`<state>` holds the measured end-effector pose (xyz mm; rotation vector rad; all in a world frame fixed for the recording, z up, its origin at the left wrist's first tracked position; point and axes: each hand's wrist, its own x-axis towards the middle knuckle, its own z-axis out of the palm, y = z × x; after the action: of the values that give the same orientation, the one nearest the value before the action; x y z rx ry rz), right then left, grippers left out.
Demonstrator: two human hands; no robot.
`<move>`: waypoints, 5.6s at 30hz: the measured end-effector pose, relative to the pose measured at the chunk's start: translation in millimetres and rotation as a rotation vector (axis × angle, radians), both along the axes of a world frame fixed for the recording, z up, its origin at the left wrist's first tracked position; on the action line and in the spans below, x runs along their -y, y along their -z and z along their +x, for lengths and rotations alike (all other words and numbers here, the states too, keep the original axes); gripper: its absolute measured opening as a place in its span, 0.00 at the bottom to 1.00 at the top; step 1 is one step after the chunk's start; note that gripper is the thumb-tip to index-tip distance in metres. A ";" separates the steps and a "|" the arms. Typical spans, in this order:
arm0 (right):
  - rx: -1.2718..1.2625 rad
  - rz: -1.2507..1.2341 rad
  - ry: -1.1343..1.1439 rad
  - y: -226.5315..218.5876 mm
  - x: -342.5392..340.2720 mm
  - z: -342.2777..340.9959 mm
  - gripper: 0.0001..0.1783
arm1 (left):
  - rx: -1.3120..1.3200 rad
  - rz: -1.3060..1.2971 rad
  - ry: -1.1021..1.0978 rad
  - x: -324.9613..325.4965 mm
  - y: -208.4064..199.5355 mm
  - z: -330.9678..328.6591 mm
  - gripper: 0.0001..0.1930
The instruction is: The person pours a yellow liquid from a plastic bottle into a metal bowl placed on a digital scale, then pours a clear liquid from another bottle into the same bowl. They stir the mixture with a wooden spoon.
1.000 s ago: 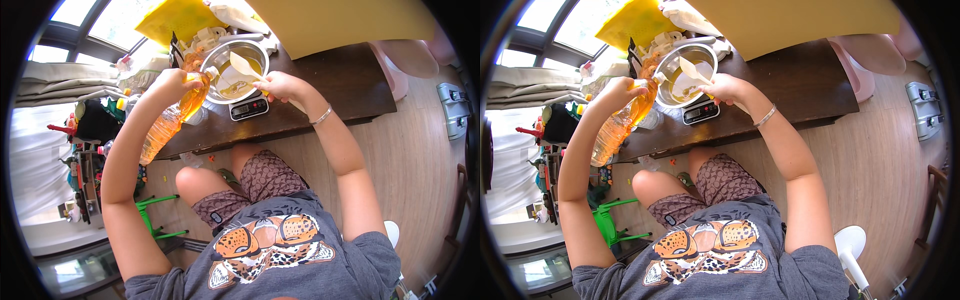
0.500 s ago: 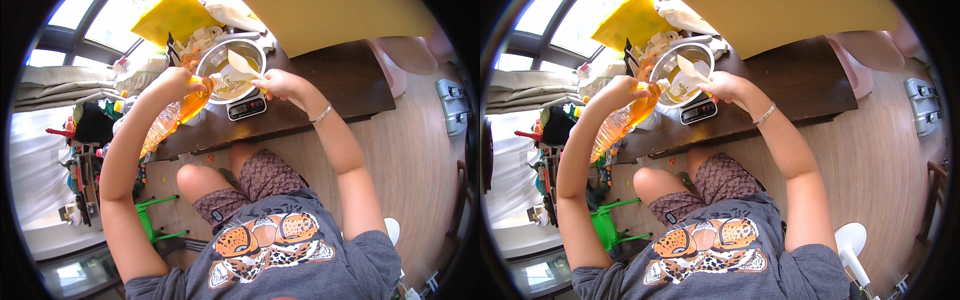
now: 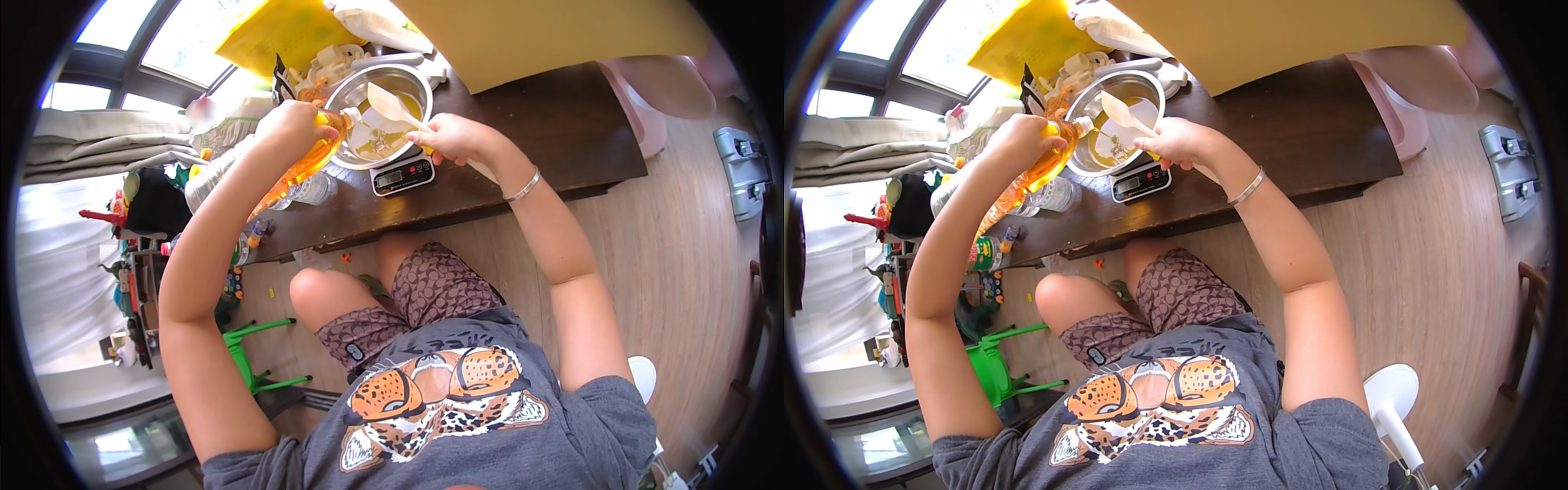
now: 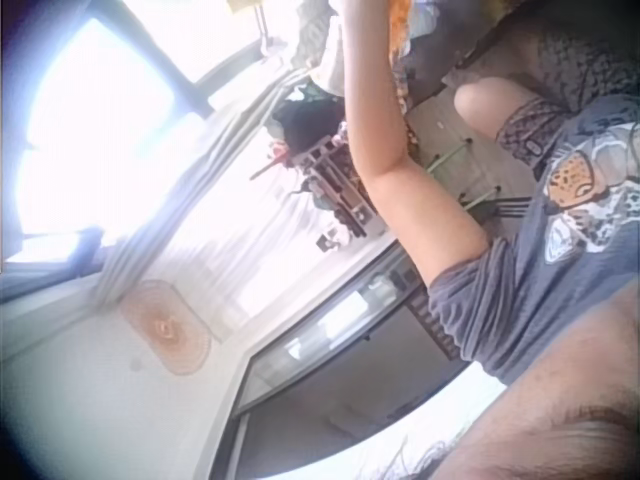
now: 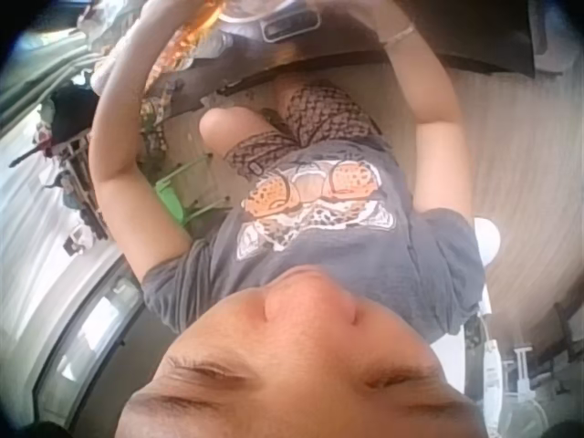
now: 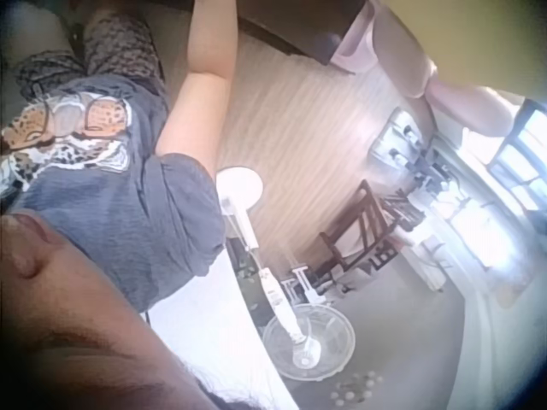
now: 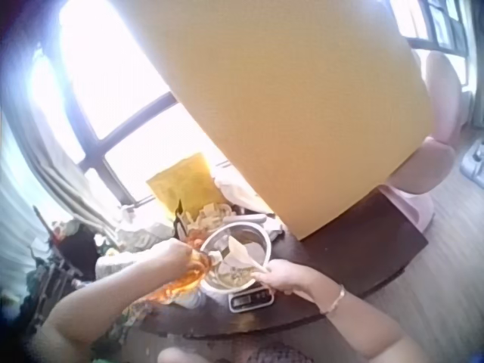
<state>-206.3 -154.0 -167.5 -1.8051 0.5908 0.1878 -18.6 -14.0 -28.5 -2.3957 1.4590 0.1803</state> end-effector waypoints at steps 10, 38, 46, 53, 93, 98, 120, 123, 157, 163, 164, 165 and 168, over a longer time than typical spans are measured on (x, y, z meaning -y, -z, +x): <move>0.037 0.028 0.029 -2.6 0.1 -7.8 0.26 | 0.075 -0.228 0.123 7.6 -28.6 8.7 0.26; 0.025 0.028 0.082 -4.8 10.0 -23.3 0.28 | 0.050 -0.218 0.027 7.9 -42.7 1.3 0.29; 0.011 0.023 0.059 -0.3 10.5 -19.5 0.27 | -0.015 -0.208 -0.023 -11.7 -28.4 4.4 0.28; 0.030 0.058 0.044 -2.1 6.8 -13.4 0.26 | -0.049 -0.241 -0.043 -25.6 -29.0 7.2 0.29; 0.023 0.002 0.028 -5.3 2.8 -12.2 0.28 | -0.095 -0.300 0.004 -33.7 -31.0 -4.5 0.25; 0.033 0.010 0.025 -1.5 2.5 -11.4 0.27 | -0.100 -0.293 0.013 -35.1 -25.6 0.8 0.25; 0.024 0.034 0.019 -3.1 3.1 -14.1 0.26 | -0.148 -0.329 0.047 -43.7 -12.4 3.8 0.27; 0.038 0.036 0.034 -5.1 1.9 -15.9 0.26 | -0.161 -0.317 0.053 -41.3 -15.6 -0.9 0.27; -0.067 -0.058 0.046 -35.1 2.5 -7.4 0.24 | -0.181 -0.150 0.008 -40.5 -16.5 16.3 0.28; -0.077 -0.061 0.046 -36.5 3.6 -4.4 0.23 | -0.162 -0.112 -0.014 -27.1 -28.3 13.9 0.28; -0.084 -0.059 0.045 -36.5 3.6 -3.9 0.23 | -0.157 -0.115 -0.020 -26.2 -29.7 13.6 0.27; -0.080 -0.067 0.047 -34.6 3.2 -5.0 0.23 | -0.151 -0.115 -0.019 -24.5 -33.3 11.9 0.27; -0.072 -0.024 0.053 -36.5 3.2 -4.4 0.23 | -0.159 -0.142 -0.024 -25.6 -39.8 10.6 0.26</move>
<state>-210.8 -157.2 -131.0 -1.8092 0.6943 0.2111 -8.0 11.5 11.3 -2.5640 1.5611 0.2880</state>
